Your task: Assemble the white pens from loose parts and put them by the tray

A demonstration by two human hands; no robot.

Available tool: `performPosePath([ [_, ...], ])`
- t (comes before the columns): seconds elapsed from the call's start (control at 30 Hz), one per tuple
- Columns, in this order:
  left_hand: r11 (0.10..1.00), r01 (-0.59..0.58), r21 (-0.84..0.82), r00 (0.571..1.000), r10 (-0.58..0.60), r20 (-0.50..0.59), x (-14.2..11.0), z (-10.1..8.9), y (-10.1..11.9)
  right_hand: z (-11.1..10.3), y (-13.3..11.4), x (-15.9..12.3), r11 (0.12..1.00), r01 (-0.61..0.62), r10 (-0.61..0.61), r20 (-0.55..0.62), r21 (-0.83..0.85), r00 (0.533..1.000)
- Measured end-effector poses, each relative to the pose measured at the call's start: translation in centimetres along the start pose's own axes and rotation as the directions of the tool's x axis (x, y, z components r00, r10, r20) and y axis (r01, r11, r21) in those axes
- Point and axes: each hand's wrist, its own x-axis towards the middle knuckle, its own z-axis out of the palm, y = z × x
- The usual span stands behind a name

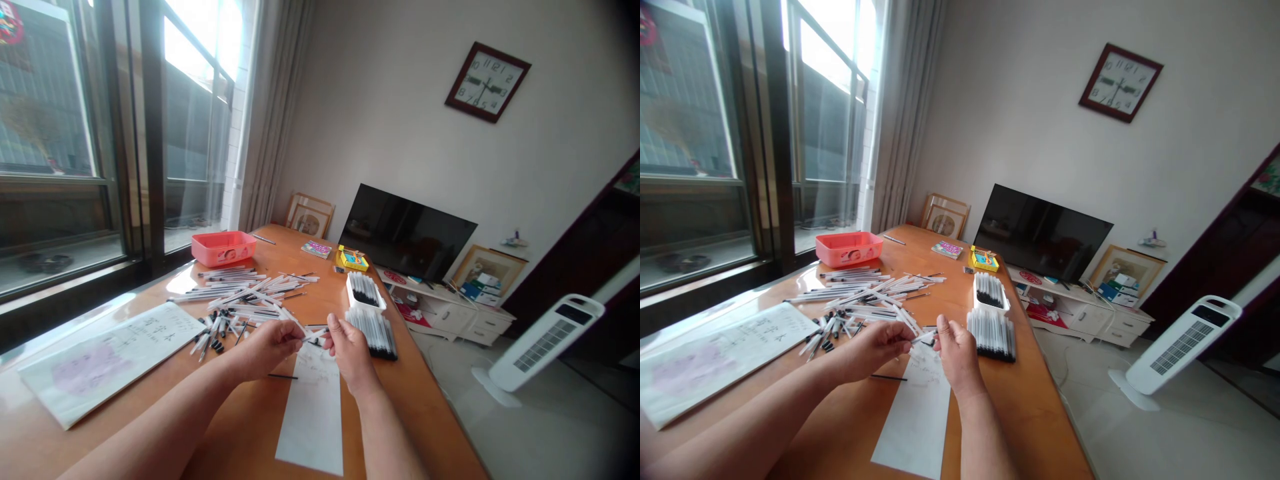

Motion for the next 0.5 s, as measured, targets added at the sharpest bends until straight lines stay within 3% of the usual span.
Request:
performPosePath([
  [0.17,1.000,-0.002,-0.025,1.000,0.001,-0.016,0.01,0.01,-0.22,-0.06,-0.06,-0.09,0.998,0.040,-0.042,0.055,0.044,0.998],
  [0.33,0.999,-0.011,-0.045,1.000,0.010,-0.014,-0.04,0.13,-0.03,0.00,0.29,0.07,0.998,0.037,-0.038,-0.012,-0.049,0.999],
  [0.5,0.999,-0.008,-0.048,1.000,0.007,-0.025,0.11,0.23,-0.34,0.01,0.08,-0.04,0.997,0.017,-0.020,0.038,0.078,0.999],
])
